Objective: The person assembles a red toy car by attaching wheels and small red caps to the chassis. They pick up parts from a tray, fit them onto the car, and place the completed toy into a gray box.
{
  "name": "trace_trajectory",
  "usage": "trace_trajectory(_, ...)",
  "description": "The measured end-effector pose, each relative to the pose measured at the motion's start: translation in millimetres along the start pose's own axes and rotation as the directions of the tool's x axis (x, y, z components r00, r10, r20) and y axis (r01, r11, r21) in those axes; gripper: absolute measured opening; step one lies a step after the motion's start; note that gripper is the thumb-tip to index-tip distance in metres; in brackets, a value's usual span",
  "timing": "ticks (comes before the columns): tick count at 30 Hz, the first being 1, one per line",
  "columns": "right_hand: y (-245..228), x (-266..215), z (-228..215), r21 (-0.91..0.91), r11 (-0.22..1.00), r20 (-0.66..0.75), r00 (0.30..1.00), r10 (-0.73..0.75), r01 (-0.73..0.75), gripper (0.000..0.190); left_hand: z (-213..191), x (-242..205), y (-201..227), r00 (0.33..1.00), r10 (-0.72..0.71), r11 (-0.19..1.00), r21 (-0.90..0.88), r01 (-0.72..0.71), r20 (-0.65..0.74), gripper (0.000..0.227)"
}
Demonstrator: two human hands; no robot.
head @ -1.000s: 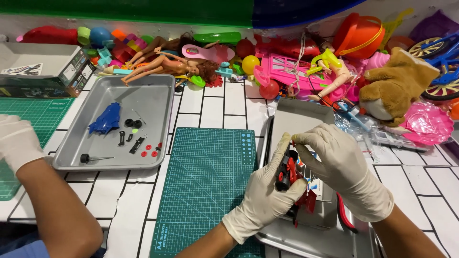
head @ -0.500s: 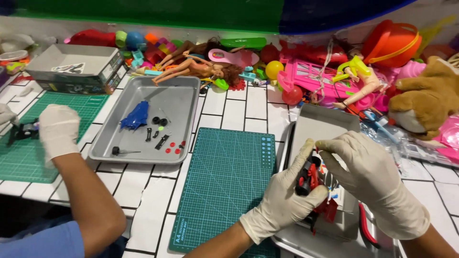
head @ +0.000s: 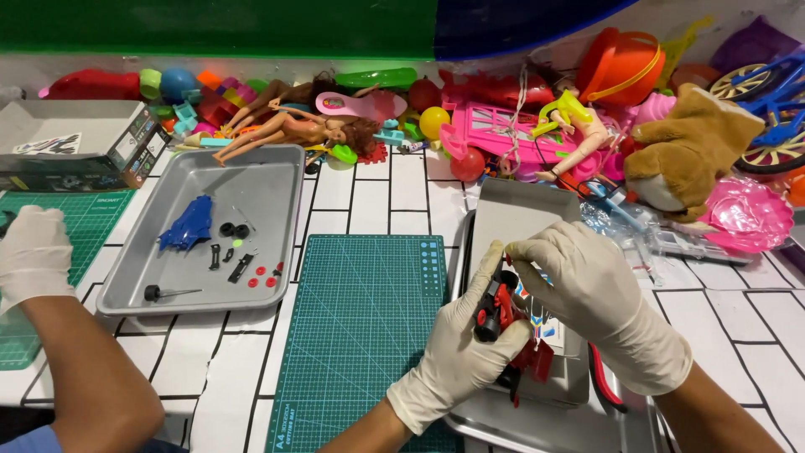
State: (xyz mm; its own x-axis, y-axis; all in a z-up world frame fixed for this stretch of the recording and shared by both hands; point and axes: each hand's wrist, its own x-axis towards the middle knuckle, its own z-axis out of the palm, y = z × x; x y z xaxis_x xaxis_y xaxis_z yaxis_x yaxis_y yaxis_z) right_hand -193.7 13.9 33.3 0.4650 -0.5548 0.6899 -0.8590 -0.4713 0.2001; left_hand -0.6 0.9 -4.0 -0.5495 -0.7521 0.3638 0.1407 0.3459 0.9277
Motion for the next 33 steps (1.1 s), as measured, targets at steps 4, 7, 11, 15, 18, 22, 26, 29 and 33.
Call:
trace_trajectory(4, 1, -4, 7, -0.007, 0.999, 0.012, 0.999, 0.037, -0.037, 0.011, -1, 1, 10, 0.998, -0.052, 0.998, -0.022, 0.053, 0.030, 0.084)
trace_trajectory(7, 4, -10, 11, -0.038, 0.995, 0.071, 0.993, 0.095, -0.093, 0.008, 0, -1, 0, 1.000, -0.015, 1.000, 0.011, 0.015, 0.008, 0.086)
trace_trajectory(11, 5, -12, 12, 0.024, 0.991, 0.130, 0.983, 0.129, -0.133, 0.005, 1, -1, -4, 1.000, -0.008, 0.998, 0.064, 0.007, 0.022, 0.088)
trace_trajectory(15, 1, -11, 10, 0.078, 0.982, 0.102, 0.981, 0.165, -0.173, 0.007, 0, 0, 3, 0.998, 0.048, 0.999, 0.010, -0.049, 0.049, 0.084)
trace_trajectory(18, -5, 2, -1, 0.115, 0.982, 0.057, 0.988, 0.143, -0.148, 0.006, 1, 1, -7, 0.998, -0.057, 0.995, 0.079, 0.057, 0.005, 0.089)
trace_trajectory(22, -3, 4, -9, 0.154, 0.982, 0.035, 0.994, 0.107, -0.111, 0.014, 0, 2, 3, 0.996, -0.084, 0.986, -0.143, 0.088, 0.036, 0.087)
trace_trajectory(26, -2, 5, -7, 0.099, 0.994, 0.008, 0.999, 0.049, -0.049, 0.013, 2, 2, -5, 0.997, -0.062, 0.995, 0.077, 0.066, -0.046, 0.089)
trace_trajectory(29, 0, 2, -4, 0.055, 0.998, 0.015, 0.999, 0.038, -0.038, 0.009, 2, 1, -3, 0.996, -0.080, 0.992, 0.090, 0.083, -0.031, 0.088)
trace_trajectory(33, 2, -2, -1, -0.086, 0.996, 0.094, 0.995, 0.033, -0.025, 0.007, 1, 0, 1, 0.996, -0.086, 0.996, 0.023, 0.086, 0.012, 0.086)
